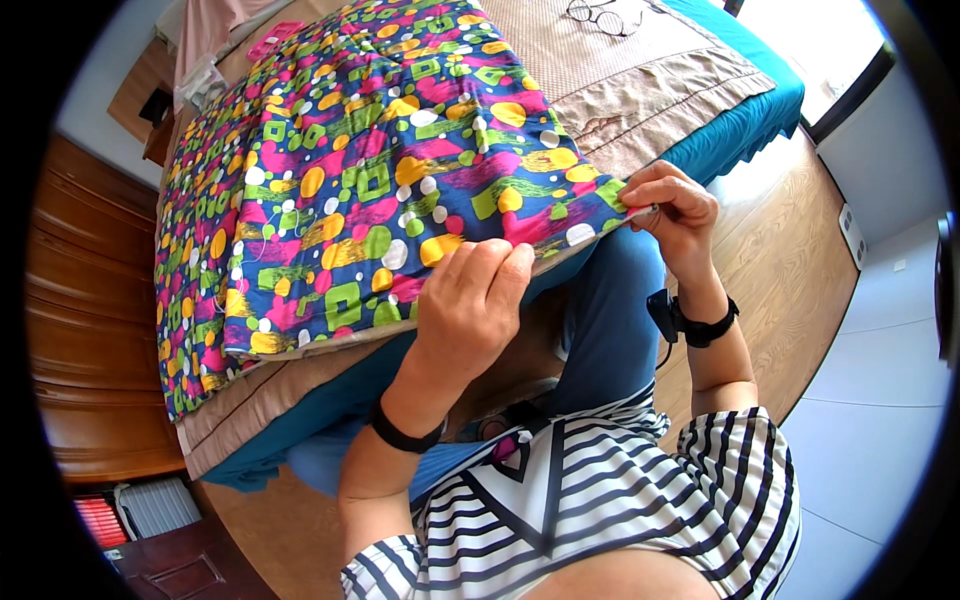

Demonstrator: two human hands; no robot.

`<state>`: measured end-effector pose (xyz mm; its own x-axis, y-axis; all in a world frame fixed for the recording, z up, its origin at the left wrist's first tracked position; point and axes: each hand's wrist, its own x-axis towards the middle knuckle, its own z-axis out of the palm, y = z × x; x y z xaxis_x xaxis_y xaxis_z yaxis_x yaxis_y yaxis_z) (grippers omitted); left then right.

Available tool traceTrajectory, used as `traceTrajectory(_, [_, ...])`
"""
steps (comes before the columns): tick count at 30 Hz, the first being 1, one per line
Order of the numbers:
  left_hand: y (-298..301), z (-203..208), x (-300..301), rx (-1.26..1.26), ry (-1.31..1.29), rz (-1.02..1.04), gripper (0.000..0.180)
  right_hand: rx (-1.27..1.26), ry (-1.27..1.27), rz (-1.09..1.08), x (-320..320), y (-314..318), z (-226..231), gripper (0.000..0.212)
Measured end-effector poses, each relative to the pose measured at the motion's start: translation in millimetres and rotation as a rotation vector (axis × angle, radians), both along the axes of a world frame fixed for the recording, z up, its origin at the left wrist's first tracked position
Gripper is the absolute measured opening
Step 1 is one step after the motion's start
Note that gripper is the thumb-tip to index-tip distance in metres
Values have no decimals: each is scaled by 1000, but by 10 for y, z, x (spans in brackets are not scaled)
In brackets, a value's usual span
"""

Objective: The person is sewing the edge of a colorful patterned fabric by hand using a needle and thread. The person sits while holding the fabric on their lap and the edge of a bed, repeatedly pushing the needle through the material and pulling the thread tight.

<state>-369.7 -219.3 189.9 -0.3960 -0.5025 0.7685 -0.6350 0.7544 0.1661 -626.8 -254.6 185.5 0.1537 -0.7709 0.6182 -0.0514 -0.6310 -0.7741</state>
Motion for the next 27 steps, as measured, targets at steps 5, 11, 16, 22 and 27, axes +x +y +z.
traceTrajectory(5, [-32,101,131,-250,-14,52,29,-229,93,-15,-61,-35,8,12])
traceTrajectory(11, [-13,-91,54,44,-30,-65,27,14,-128,85,-50,20,-103,10])
traceTrajectory(16, [1,-23,31,110,51,-94,27,38,-147,117,-64,6,-121,13])
traceTrajectory(22, [22,-34,46,15,-36,-86,27,68,-155,107,-85,13,-110,13])
traceTrajectory(27, [52,-89,44,-1,-80,-91,27,85,-163,106,-63,4,-107,14])
